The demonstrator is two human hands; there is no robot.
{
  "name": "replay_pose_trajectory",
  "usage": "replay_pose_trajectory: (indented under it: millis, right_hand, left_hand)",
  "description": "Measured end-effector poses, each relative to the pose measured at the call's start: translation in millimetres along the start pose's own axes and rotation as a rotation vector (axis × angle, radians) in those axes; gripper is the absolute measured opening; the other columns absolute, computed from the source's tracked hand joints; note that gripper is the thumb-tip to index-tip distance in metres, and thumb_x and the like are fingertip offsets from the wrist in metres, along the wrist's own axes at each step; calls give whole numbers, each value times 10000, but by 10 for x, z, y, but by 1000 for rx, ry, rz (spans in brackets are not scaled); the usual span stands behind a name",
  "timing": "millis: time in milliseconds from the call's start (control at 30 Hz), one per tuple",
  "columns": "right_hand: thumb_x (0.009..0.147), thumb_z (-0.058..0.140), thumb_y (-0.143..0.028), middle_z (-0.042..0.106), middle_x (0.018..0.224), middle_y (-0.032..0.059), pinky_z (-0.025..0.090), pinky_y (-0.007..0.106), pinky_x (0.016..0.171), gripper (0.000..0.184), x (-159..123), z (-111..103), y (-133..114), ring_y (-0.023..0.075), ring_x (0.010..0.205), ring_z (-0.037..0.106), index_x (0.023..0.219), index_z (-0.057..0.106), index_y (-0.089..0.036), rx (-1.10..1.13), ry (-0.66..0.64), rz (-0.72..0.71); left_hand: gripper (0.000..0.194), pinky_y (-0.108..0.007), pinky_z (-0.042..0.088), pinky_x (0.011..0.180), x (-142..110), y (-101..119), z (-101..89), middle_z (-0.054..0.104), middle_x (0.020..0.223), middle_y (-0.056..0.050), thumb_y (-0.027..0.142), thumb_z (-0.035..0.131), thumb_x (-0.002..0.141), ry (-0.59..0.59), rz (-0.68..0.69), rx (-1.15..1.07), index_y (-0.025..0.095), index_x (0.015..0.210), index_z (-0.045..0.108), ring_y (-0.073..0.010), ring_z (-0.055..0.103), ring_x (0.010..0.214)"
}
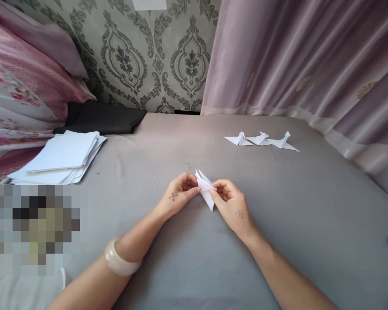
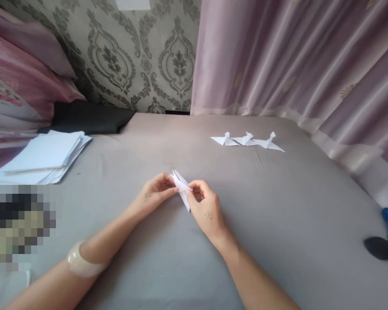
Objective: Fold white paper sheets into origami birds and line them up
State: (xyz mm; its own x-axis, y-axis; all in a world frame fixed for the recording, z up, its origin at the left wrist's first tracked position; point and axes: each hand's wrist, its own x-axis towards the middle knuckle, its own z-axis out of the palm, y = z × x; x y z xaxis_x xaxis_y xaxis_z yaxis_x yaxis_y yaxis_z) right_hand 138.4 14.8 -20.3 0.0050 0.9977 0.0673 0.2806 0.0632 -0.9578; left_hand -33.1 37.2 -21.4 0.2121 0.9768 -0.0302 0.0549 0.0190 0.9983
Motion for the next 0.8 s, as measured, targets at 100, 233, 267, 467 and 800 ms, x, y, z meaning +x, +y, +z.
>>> replay_pose_trajectory:
  millis: [100, 233, 267, 467, 800]
  right_hand:
    - [804, 631, -318, 680, 931, 43, 523, 333, 804, 277, -26, 8, -52, 169, 831, 657, 1050, 544, -226, 11, 94, -41]
    - [750, 707, -298, 641, 1146, 90, 513, 358, 884, 611, -31, 2, -108, 188, 992, 637, 1277, 404, -234, 205, 11, -50]
    - [741, 718, -293, 623, 1187, 96, 514, 353, 881, 635, -29, 3, -115, 192, 1024, 625, 1289, 405, -235, 257, -32, -38]
    - [796, 674, -331, 678, 959, 40, 515, 322, 818, 207, -37, 45, -125, 185, 909, 636, 959, 666, -204, 316, -100, -17]
    - [859, 556, -150, 669, 860, 49, 502, 294, 733, 172, -25, -138, -102, 160, 775, 633, 917, 693, -235, -488, 261, -596]
  left_hand:
    - [367, -299, 473, 796, -10, 51, 64, 644, 835, 2, 256, 732, 729, 5, -59, -265, 183, 1012, 510, -138, 619, 808]
    - [284, -237, 480, 725, 8, 74, 81, 654, 831, -4, 207, 757, 708, 44, -138, -514, 158, 932, 588, -108, 615, 767]
    - [267, -226, 486, 722, 14, 79, 77, 650, 836, 1, 191, 760, 703, 65, -161, -573, 158, 909, 594, -101, 617, 770]
    - [346, -260, 506, 797, -2, 107, 108, 657, 884, 1, 183, 769, 682, 3, -225, -656, 185, 973, 582, -122, 642, 838]
    - [436, -388, 409, 986, -83, 91, 51, 498, 1264, -89, 276, 706, 796, 326, 442, 475, 267, 1199, 540, -231, 460, 1202]
